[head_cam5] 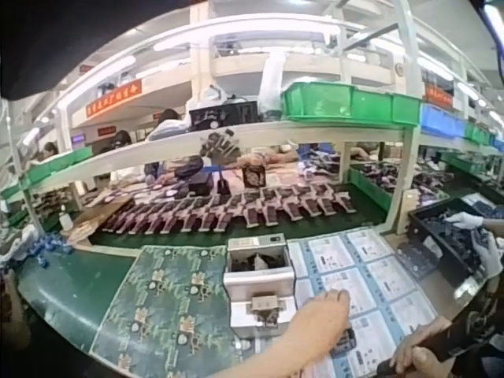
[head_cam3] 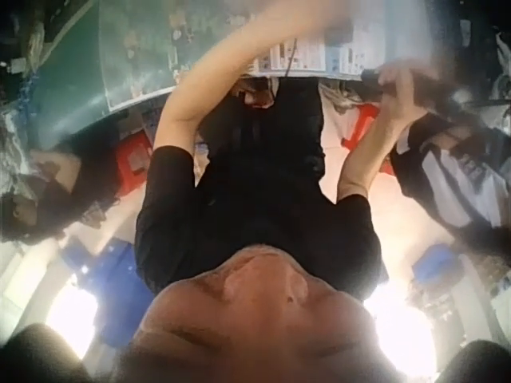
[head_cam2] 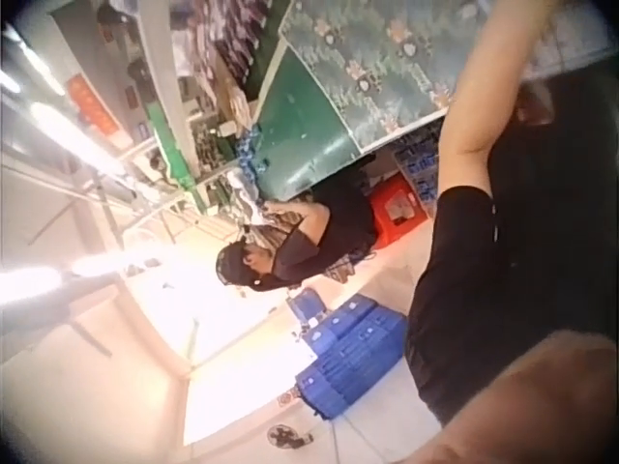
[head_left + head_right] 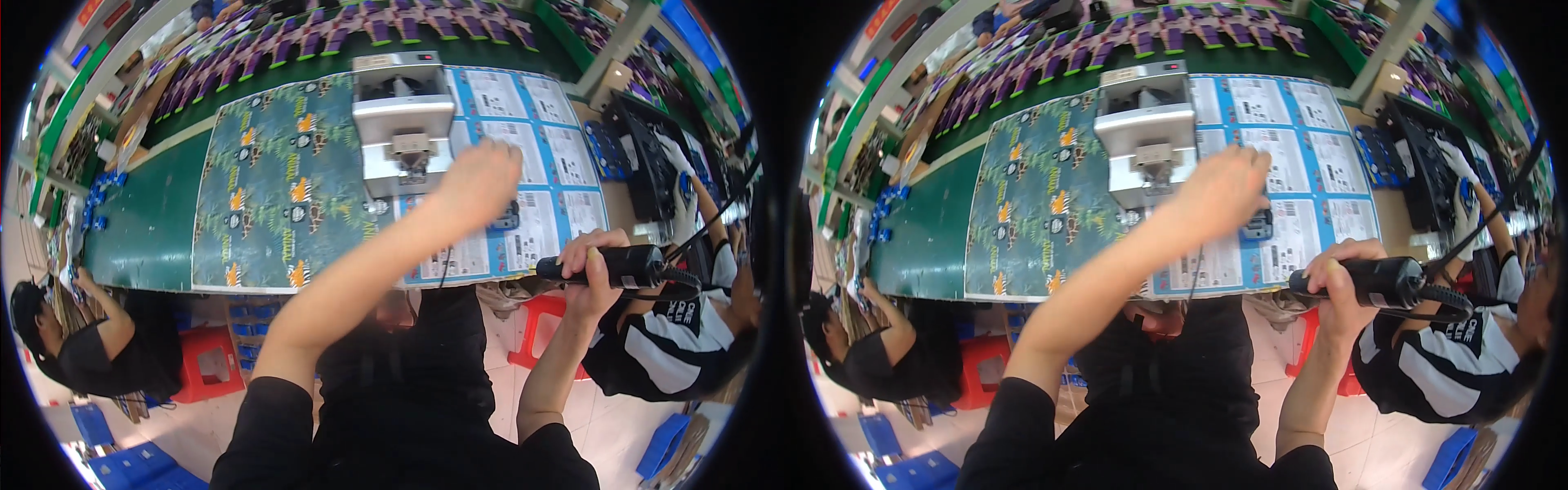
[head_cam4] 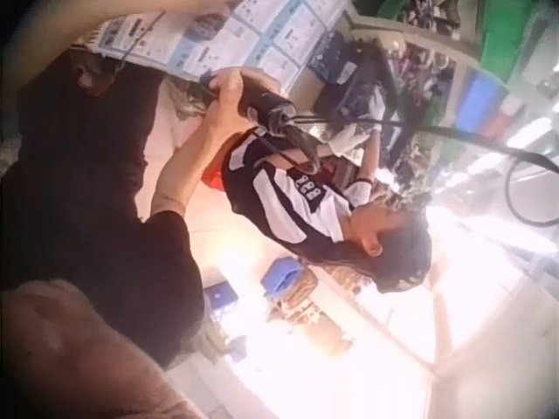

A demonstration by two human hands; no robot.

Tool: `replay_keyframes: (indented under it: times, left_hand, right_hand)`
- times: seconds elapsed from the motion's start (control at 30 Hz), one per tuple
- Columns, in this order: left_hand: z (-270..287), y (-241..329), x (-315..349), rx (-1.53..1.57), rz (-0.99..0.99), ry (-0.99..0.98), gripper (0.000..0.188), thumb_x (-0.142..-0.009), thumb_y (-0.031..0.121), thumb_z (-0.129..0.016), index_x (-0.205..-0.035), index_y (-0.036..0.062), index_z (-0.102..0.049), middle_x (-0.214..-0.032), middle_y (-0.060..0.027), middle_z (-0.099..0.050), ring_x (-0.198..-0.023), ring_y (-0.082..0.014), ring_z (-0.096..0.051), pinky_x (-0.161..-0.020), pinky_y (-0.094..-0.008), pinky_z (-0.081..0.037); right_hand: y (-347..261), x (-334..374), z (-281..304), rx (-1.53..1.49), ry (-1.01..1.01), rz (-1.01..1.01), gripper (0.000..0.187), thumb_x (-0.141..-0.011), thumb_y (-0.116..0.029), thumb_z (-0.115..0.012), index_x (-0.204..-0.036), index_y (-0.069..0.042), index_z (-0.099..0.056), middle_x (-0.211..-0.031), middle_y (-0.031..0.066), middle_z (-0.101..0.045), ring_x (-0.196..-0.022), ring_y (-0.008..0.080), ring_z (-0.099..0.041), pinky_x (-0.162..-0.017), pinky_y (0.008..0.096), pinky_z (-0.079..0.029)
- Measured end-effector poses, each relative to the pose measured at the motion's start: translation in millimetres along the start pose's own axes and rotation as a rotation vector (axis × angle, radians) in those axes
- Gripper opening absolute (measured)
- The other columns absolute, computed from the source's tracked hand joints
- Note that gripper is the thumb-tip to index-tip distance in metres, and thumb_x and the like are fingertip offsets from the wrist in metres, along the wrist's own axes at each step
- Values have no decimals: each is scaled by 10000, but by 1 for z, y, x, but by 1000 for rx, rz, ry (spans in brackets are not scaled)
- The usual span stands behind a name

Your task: The person assembles the plastic chassis of small toy cars by securing screws with an electric screwdriver.

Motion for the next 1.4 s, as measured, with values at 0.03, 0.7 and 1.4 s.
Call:
replay_keyframes:
  times: [0.03, 0.7, 1.4]
  left_hand:
    - [-7, -7, -19, -14, 9, -140, 477, -720, 290, -801, -1014, -38, -618, -996, -212, -661, -966, -375, -637, -834, -421, -528]
    - [3, -29, 130, 1586, 656, 356, 319, -824, 156, -775, -1076, 27, -627, -958, -61, -675, -858, -138, -643, -799, -311, -535]
    - [13, -80, 229, 1472, 757, 476, 202, -949, 169, -647, -1072, 14, -607, -909, -97, -702, -766, -129, -667, -663, -276, -550]
  right_hand:
    - [-2, 1, 5, 32, 1, -6, 244, -874, -178, -656, -928, -20, -479, -655, 63, -482, -519, 145, -470, -559, 303, -447]
    - [4, -9, 3, -63, 56, 18, 175, -877, -94, -620, -939, -5, -483, -650, 77, -508, -525, 161, -502, -600, 329, -479]
    - [-14, -45, -154, -272, -220, 182, 173, -906, -201, -535, -949, -35, -511, -646, 70, -488, -508, 161, -478, -577, 338, -435]
Point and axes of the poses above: each hand's wrist, its own x-axis away from the middle knuckle, its own z-axis out of the back of the hand, y = z × x, the point moved 9 cm from there along -x, towards the middle knuckle
